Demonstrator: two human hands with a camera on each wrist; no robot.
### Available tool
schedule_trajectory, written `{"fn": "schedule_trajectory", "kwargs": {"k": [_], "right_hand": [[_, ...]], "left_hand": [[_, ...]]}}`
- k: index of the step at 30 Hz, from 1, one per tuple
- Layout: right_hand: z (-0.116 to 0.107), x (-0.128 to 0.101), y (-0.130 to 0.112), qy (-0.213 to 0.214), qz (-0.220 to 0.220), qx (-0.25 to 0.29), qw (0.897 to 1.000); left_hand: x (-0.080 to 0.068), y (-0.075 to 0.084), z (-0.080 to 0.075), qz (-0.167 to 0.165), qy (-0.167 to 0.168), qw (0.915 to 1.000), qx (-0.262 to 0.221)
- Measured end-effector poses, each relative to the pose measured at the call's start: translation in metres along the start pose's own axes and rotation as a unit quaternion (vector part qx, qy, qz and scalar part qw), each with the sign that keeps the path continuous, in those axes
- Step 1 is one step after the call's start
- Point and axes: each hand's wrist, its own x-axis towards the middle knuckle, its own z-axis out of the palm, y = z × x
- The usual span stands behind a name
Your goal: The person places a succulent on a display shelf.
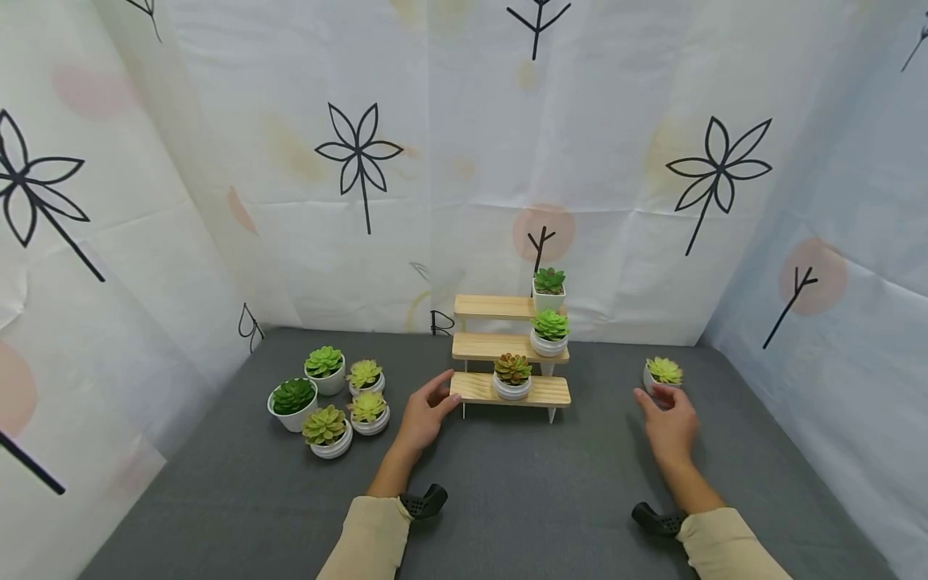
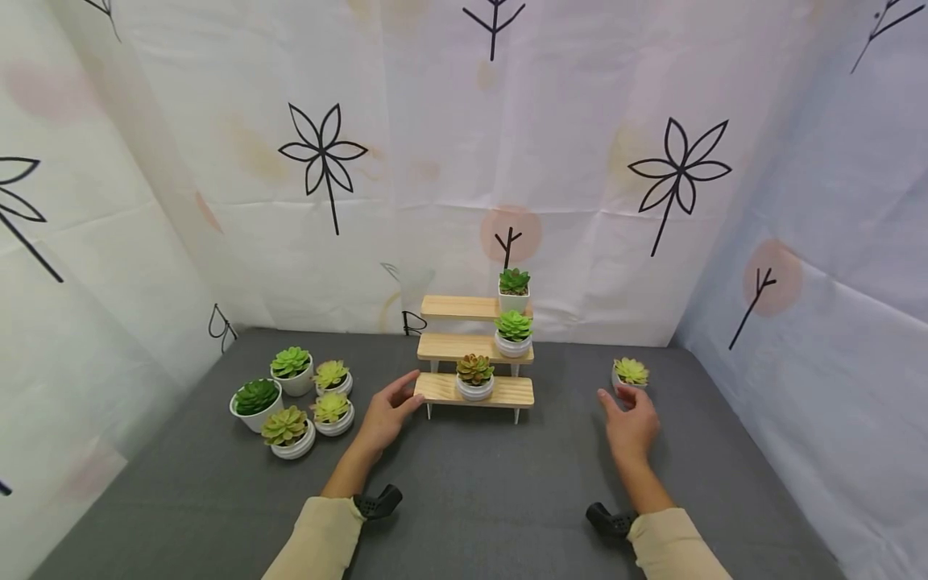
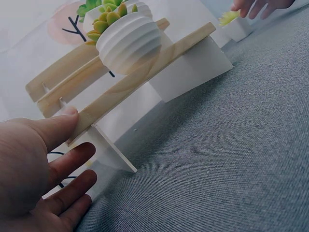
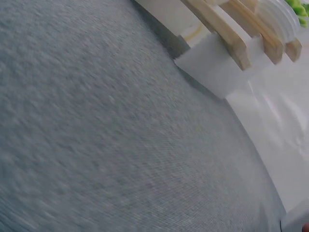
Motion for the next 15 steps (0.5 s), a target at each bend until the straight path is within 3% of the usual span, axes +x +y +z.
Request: {"fn": "schedule_trajectory", "kwargs": {"k": [5, 15], "right_hand": [[-0.001, 0.007, 0.005, 0.008, 0.027, -0.012, 1.000], [-0.003, 0.017, 0.012, 0.036, 0.055, -0.024, 0.998]], "left_hand": [[-0.007, 0.015, -0.001, 0.003, 0.001, 1.0000, 0.003], [-0.006, 0.013, -0.001, 0.004, 0.001, 1.0000, 0.003]]}}
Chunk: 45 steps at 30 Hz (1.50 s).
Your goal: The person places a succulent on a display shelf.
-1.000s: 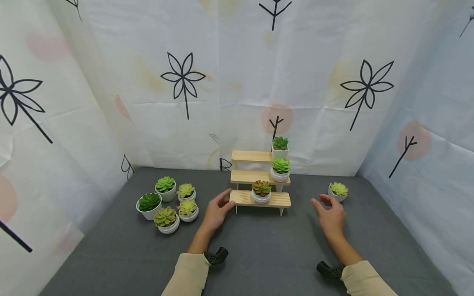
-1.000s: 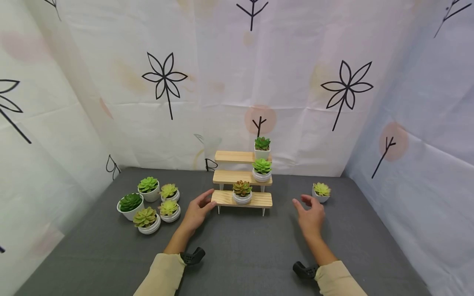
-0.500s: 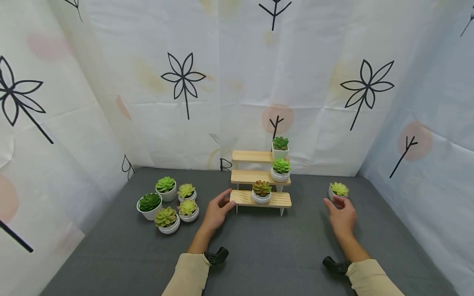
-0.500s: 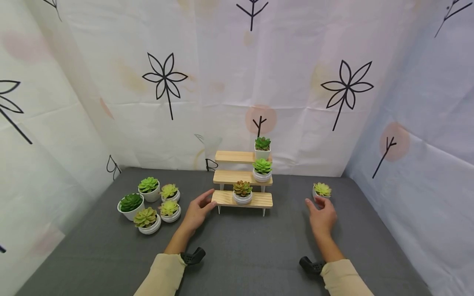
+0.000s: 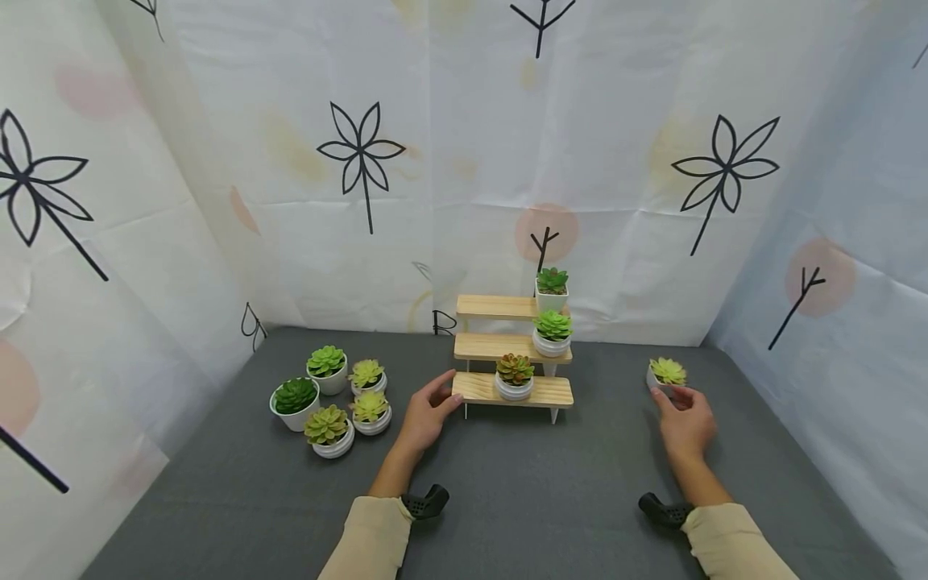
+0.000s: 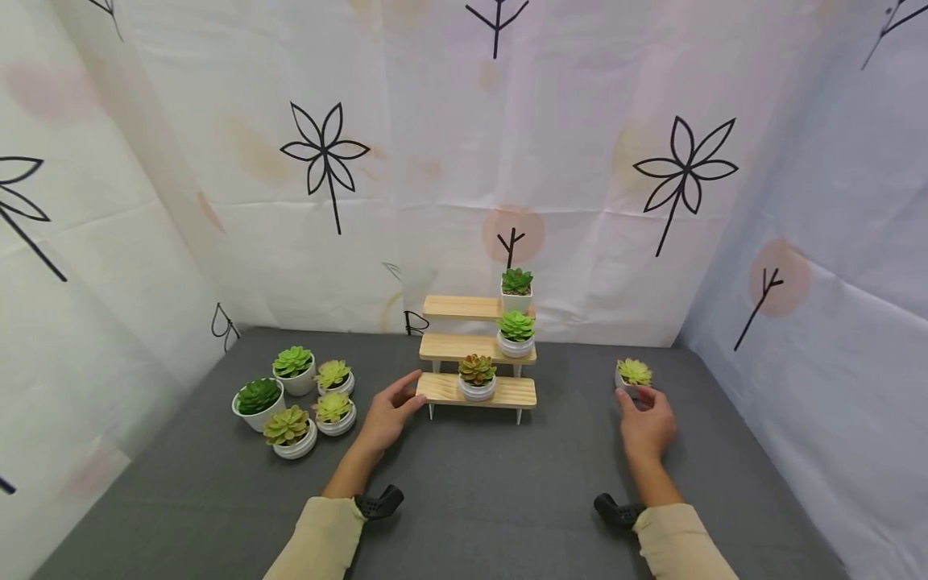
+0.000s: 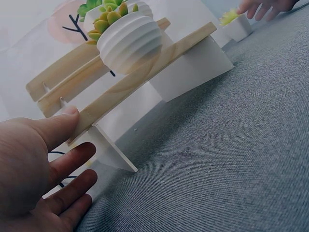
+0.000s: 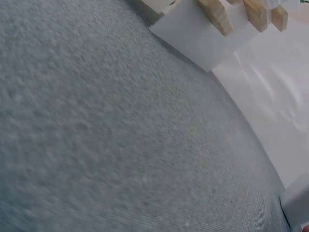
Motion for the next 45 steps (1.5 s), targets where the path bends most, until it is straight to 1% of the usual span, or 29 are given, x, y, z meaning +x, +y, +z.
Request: {"fn": "schedule_trajectory", "kwargs": {"k": [5, 17, 21, 25, 30, 39, 45], "right_hand": [[0.000, 0.004, 0.000, 0.007, 0.014, 0.005, 1.000], [0.006, 0.015, 0.001, 0.018, 0.051, 0.026, 0.998], [0.006, 0.020, 0.003, 0.014, 0.065, 0.027, 0.997], [0.004, 0.025, 0.005, -0.003, 0.075, 0.021, 0.997], [0.005, 0.029, 0.006, -0.024, 0.072, 0.011, 0.997], [0.003, 0.028, 0.006, -0.023, 0.060, 0.005, 0.998], [0.001, 0.028, 0.009, -0.043, 0.045, -0.010, 0.998]], "left_hand": [[0.000, 0.000, -0.001, 0.001, 0.003, 1.0000, 0.003], [0.001, -0.003, 0.000, 0.008, -0.004, 0.9999, -0.010], [0.001, -0.003, 0.000, 0.010, -0.006, 0.9999, -0.012], [0.001, -0.004, 0.000, 0.008, -0.007, 0.9999, -0.011], [0.002, -0.005, -0.001, 0.011, -0.007, 0.9999, -0.008], [0.001, -0.005, 0.001, 0.007, -0.009, 0.9999, -0.006], [0.000, -0.002, 0.000, 0.006, -0.006, 1.0000, -0.005]]}}
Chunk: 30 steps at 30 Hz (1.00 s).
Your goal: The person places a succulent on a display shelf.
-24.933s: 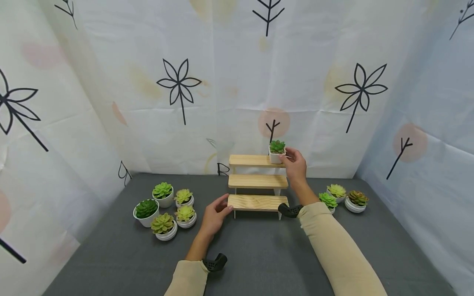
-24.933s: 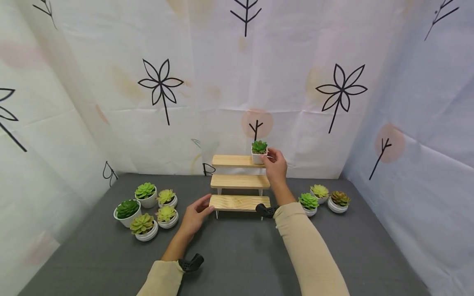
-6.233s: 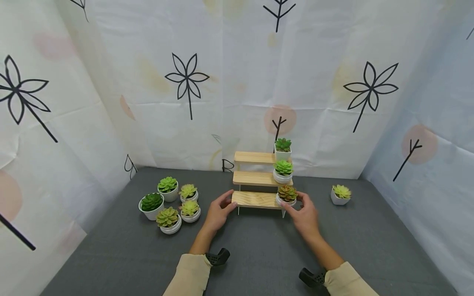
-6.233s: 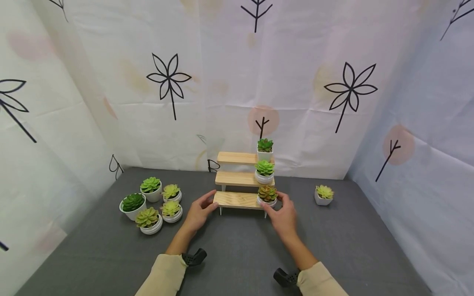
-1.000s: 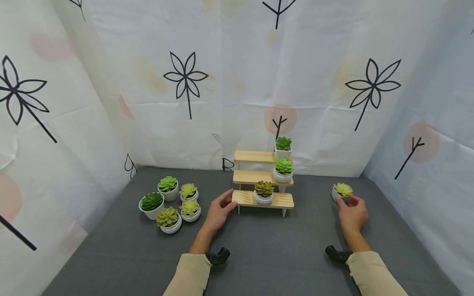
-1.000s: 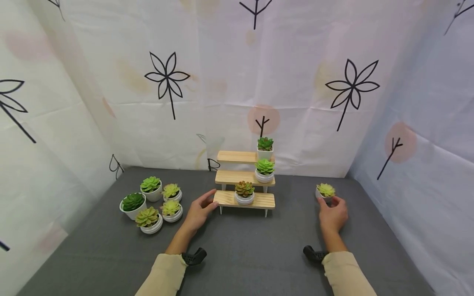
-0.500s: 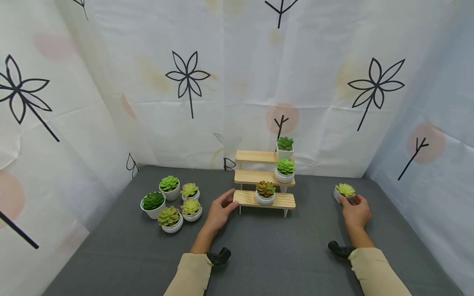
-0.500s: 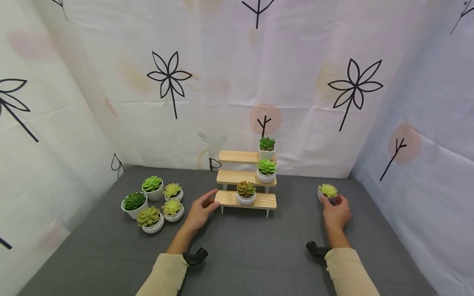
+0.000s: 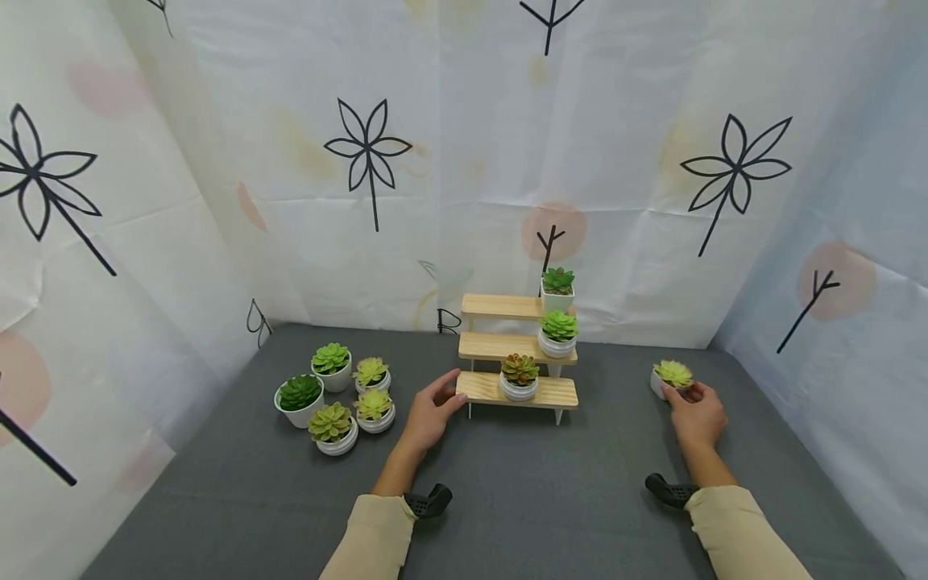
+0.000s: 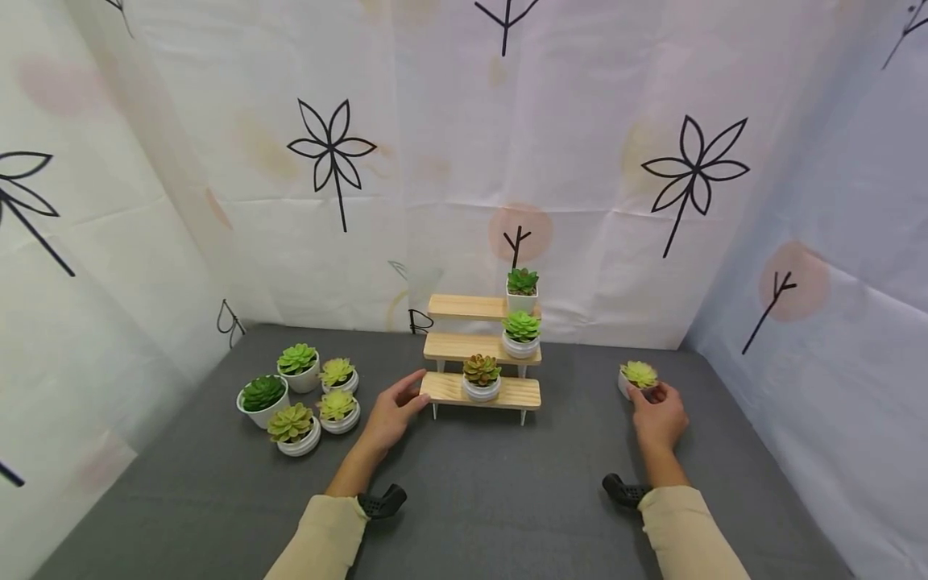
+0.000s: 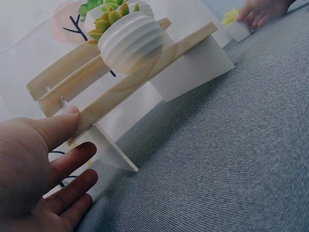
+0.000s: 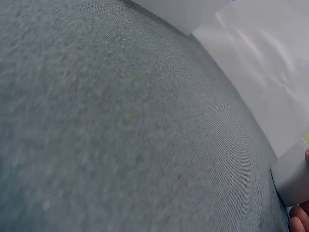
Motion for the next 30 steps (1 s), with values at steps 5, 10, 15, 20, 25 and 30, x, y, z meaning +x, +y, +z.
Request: {"fn": "schedule_trajectory", "kwargs": {"k": [5, 10, 15, 20, 25, 30], "right_hand": [[-0.001, -0.004, 0.003, -0.017, -0.022, -0.017, 0.999], [-0.002, -0.012, 0.001, -0.035, -0.056, -0.020, 0.998], [-0.003, -0.024, -0.003, -0.062, -0.070, -0.029, 0.995], [-0.004, -0.035, -0.008, -0.088, -0.078, -0.019, 0.993], [-0.004, -0.046, -0.016, -0.106, -0.085, -0.009, 0.991], [-0.006, -0.057, -0.026, -0.124, -0.096, 0.005, 0.988]], "left_hand": [[-0.001, 0.001, 0.000, 0.002, 0.002, 1.0000, 0.002], [-0.001, 0.002, 0.000, 0.002, 0.001, 1.0000, 0.000], [-0.001, 0.002, 0.000, 0.000, 0.003, 1.0000, 0.000], [-0.001, 0.002, 0.000, 0.000, 0.002, 1.0000, -0.002], [0.000, 0.002, 0.000, -0.003, -0.002, 1.0000, -0.002], [0.000, 0.001, 0.000, 0.000, -0.001, 1.0000, -0.004]]}}
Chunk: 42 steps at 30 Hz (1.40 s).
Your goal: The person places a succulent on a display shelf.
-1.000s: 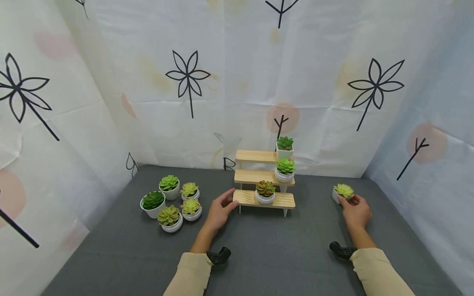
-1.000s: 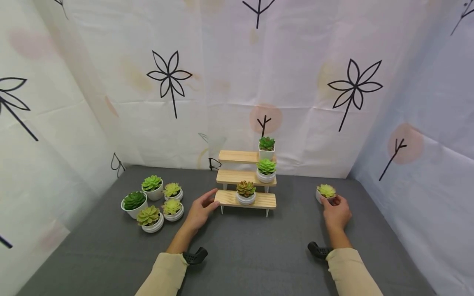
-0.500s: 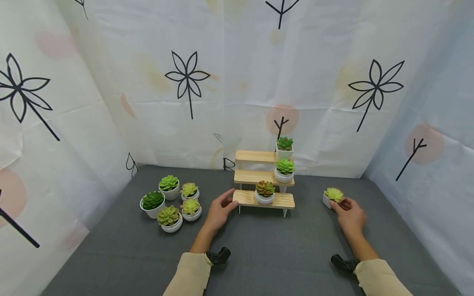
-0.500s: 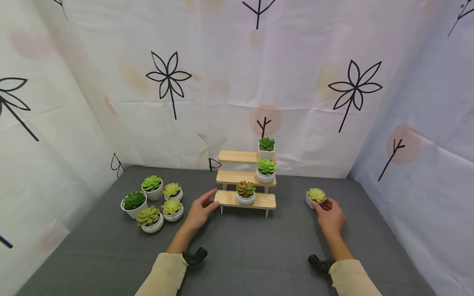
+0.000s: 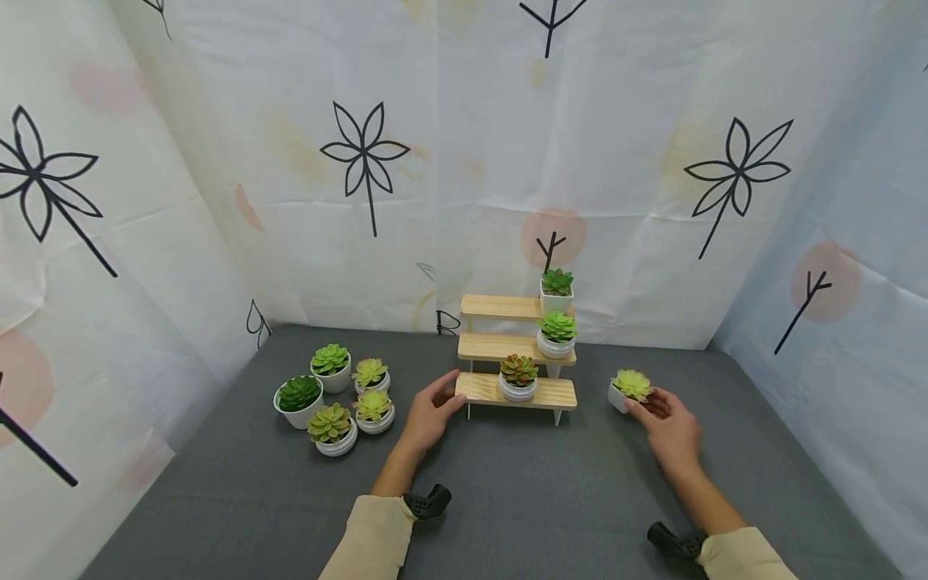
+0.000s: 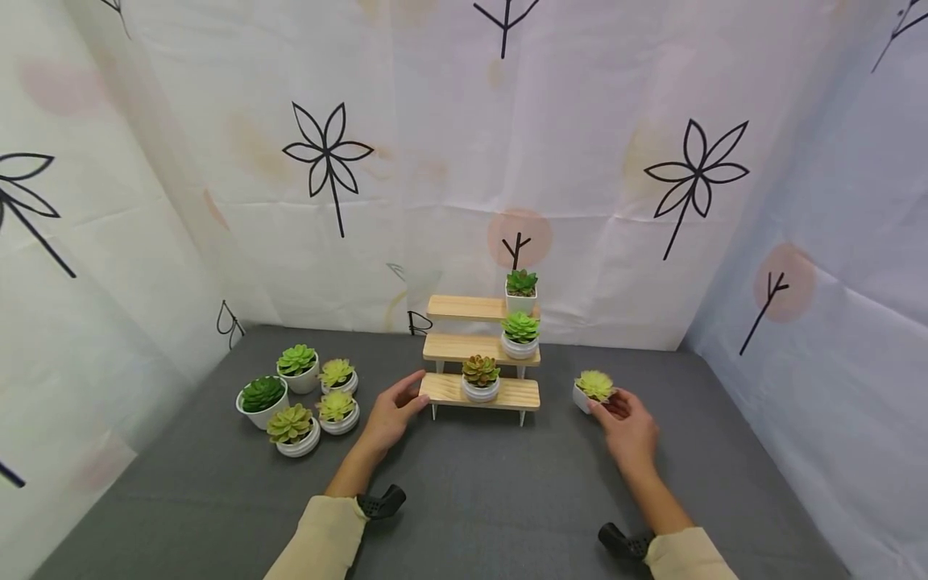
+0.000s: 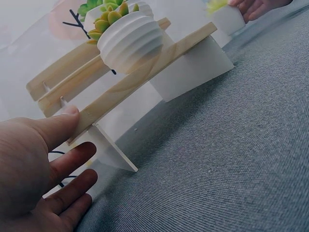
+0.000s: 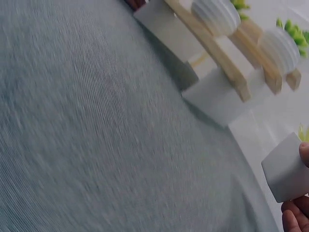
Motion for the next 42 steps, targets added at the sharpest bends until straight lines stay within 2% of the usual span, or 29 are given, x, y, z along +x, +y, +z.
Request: {"fn": "schedule_trajectory", "kwargs": {"k": [16, 23, 31, 42], "right_hand": [[0.003, -0.007, -0.033, -0.095, -0.020, 0.029, 0.995], [0.007, -0.005, -0.039, -0.142, -0.051, 0.033, 0.988], [0.016, -0.003, -0.044, -0.161, -0.093, 0.035, 0.982], [0.025, -0.001, -0.051, -0.188, -0.109, 0.047, 0.975]], "left_hand": [[0.000, -0.002, 0.000, 0.001, 0.001, 1.0000, -0.001], [-0.001, -0.001, 0.000, 0.004, 0.001, 1.0000, -0.007], [-0.002, 0.001, -0.001, 0.003, -0.003, 0.9999, -0.010], [0.000, -0.001, -0.001, 0.002, -0.007, 0.9998, -0.018]]}}
